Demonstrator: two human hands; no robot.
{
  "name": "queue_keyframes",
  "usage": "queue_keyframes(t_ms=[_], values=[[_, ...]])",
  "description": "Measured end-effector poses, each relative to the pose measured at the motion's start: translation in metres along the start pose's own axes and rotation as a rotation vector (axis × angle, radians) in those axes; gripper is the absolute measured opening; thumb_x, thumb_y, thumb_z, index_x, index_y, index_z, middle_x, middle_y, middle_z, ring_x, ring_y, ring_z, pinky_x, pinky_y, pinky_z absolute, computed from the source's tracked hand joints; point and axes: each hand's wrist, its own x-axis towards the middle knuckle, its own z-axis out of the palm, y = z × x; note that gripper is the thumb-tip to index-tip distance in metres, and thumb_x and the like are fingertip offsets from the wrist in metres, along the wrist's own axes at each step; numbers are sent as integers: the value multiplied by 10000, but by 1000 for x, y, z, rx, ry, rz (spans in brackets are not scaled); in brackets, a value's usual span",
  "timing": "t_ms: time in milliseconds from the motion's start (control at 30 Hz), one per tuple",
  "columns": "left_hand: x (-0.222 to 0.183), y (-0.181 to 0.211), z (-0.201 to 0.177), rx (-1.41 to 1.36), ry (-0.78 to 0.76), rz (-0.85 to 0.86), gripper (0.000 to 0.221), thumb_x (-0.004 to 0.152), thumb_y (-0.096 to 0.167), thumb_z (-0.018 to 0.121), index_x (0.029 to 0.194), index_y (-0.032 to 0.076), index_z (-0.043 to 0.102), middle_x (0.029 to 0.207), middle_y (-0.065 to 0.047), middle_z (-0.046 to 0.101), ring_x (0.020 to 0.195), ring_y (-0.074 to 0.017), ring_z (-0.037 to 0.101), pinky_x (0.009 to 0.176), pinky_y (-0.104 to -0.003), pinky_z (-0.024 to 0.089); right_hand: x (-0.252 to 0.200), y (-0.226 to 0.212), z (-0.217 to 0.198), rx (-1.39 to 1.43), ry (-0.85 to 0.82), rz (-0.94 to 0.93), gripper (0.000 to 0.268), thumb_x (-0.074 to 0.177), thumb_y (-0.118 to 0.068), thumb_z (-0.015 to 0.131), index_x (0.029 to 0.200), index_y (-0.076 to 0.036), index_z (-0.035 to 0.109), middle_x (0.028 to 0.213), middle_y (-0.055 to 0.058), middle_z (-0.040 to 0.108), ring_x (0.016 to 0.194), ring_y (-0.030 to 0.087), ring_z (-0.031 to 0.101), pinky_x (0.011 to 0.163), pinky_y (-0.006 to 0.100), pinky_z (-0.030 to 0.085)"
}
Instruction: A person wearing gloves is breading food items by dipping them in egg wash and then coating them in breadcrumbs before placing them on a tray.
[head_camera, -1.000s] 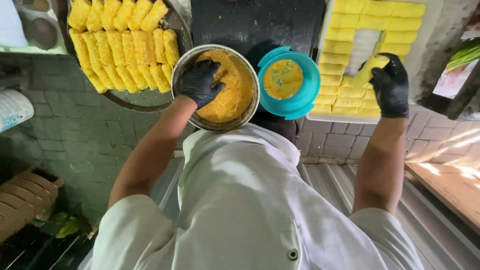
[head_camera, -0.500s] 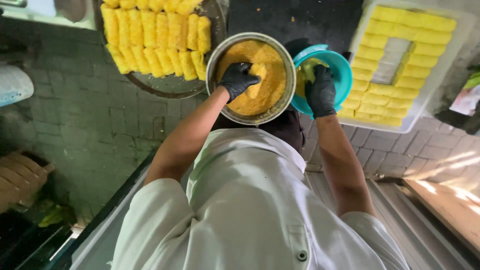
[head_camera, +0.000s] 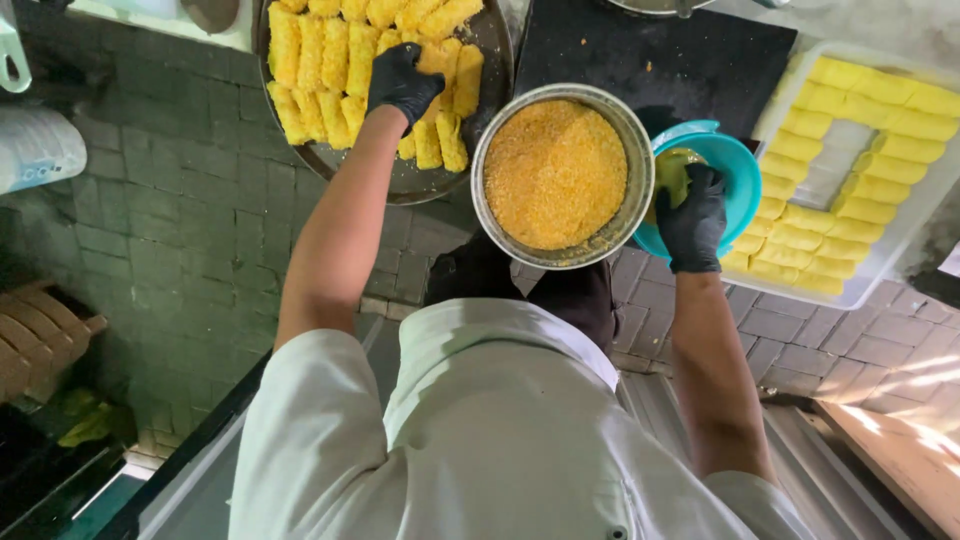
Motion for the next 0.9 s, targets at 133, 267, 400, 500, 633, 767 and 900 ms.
queue_keyframes(t_ms=[133, 267, 400, 500, 633, 767, 900], values=[[21, -17, 38, 385, 119, 92, 673, 833, 470, 741, 1360, 126, 503, 1349, -136, 510, 1255, -359, 475, 990, -476, 420, -2, -7, 11, -190, -61, -33, 482, 826, -286, 762, 1202, -62, 559, 1088, 221, 564, 916, 457, 563, 653, 592, 470], [0, -7, 42, 645, 313, 256, 867, 812, 587, 821, 1385, 57, 443, 1275, -203, 545, 1161, -425, 537, 774, -514, 572, 15, -42, 15, 1358, 259, 1091, 487, 761, -389, 701, 1180, -144, 657, 1161, 102, 703, 1069, 271, 657, 843, 379, 613], [-31, -25, 24, 784, 477, 558, 755, 749, 532, 873, 1259, 89, 535, 1139, -154, 594, 996, -335, 583, 683, -430, 516, 2, 27, 26, 314, -76, 211, 400, 815, -75, 813, 1091, -62, 524, 1008, 168, 651, 888, 313, 630, 729, 453, 529], [-28, -52, 23, 637, 592, 704, 469, 782, 314, 856, 1203, 214, 677, 1234, -125, 568, 1087, -359, 558, 705, -480, 488, 4, 20, 11, 214, -143, 300, 353, 818, -76, 687, 1151, -89, 571, 1101, 159, 670, 970, 352, 638, 831, 486, 511], [-34, -56, 21, 613, 597, 787, 441, 861, 387, 835, 1239, 219, 683, 1285, -83, 575, 1103, -337, 566, 796, -487, 483, 1, 7, 2, -40, 50, 65, 410, 802, -66, 652, 1182, -8, 513, 1126, 256, 530, 992, 464, 517, 776, 584, 455], [-35, -49, 25, 616, 555, 876, 510, 944, 335, 853, 1378, 236, 604, 1488, -38, 463, 1268, -333, 541, 994, -545, 413, 4, 14, 13, -167, -41, 110, 492, 880, -178, 739, 1264, -36, 467, 1171, 255, 557, 995, 459, 556, 736, 579, 499], [-11, -67, 34, 566, 611, 956, 277, 984, 251, 739, 1255, 208, 709, 1424, -33, 554, 1248, -336, 565, 1008, -561, 364, 8, 11, 8, -49, -116, 119, 432, 880, -110, 613, 1290, -48, 494, 1138, 250, 639, 954, 497, 606, 719, 607, 495]])
